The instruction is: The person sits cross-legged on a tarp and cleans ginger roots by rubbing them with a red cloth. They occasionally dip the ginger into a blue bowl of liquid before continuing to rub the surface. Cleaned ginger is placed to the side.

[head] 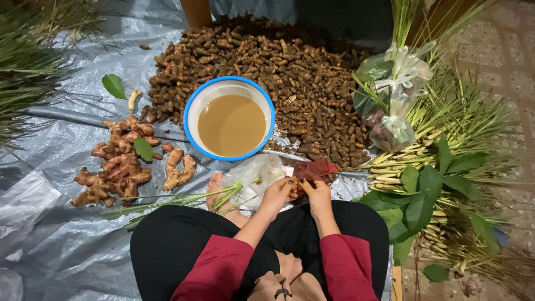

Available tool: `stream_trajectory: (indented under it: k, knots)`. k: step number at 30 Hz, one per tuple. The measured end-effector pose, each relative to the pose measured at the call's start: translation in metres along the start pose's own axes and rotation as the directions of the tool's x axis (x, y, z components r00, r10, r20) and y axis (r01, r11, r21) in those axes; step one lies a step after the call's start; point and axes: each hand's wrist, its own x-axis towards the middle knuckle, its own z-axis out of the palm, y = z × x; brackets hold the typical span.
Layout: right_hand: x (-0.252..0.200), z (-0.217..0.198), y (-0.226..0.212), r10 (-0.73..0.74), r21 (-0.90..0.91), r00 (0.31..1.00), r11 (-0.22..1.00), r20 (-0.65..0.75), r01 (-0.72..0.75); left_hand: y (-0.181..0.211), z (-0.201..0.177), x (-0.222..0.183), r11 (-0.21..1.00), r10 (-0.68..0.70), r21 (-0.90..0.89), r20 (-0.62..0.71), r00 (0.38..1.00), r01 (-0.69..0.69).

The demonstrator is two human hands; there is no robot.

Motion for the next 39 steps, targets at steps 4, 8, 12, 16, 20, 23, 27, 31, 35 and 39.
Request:
stream_trajectory:
  k: [4,8,12,16,20,23,27,31,35,39]
  knots:
    - [0.017,-0.007,0.025,-0.023,-0.093,0.997,0.996,-0.072,0.017,0.021,0.009,-0.018,1.0,0.009,0.029,-0.005,1.0,-0.009]
    - [0.013,0.0,0.004,0.055,0.019,0.989,0.998,-0.135,-0.053,0.013,0.008,-0.006,0.999,-0.006,0.04,-0.02,1.0,0.007]
    - [0.01,0.005,-0.016,0.183,0.371,0.977,0.919,-0.112,-0.13,-0.011,0.007,0.019,0.992,-0.068,-0.113,-0.056,0.996,0.062]
    - [0.0,0.009,-0.044,0.229,0.466,0.965,0.873,-0.126,-0.146,0.013,0.012,0.006,0.989,-0.074,-0.131,-0.05,0.996,0.067]
    - [-0.003,0.014,-0.048,0.207,0.33,0.966,0.932,-0.154,-0.147,0.046,0.02,-0.016,0.993,-0.083,-0.086,-0.067,0.994,0.077]
    - [-0.001,0.013,-0.035,0.122,0.101,0.983,0.989,-0.136,-0.109,0.009,0.009,0.013,0.998,-0.051,0.028,-0.072,0.996,0.054]
    - [0.006,0.0,-0.01,0.006,-0.196,0.992,0.98,-0.128,-0.031,0.001,0.0,0.02,0.891,-0.034,0.449,-0.084,0.996,0.068]
    - [0.01,0.003,-0.01,0.013,-0.08,0.982,0.996,-0.189,-0.029,0.009,0.005,0.009,0.895,-0.017,0.445,-0.037,0.999,0.032]
    - [-0.001,0.01,-0.044,0.117,0.154,0.976,0.984,-0.183,-0.089,0.011,0.007,0.005,0.86,-0.003,0.51,0.019,1.0,-0.008]
    - [-0.011,0.013,-0.067,0.177,0.222,0.96,0.967,-0.216,-0.128,0.049,0.013,-0.028,0.846,0.036,0.532,0.036,0.999,-0.05]
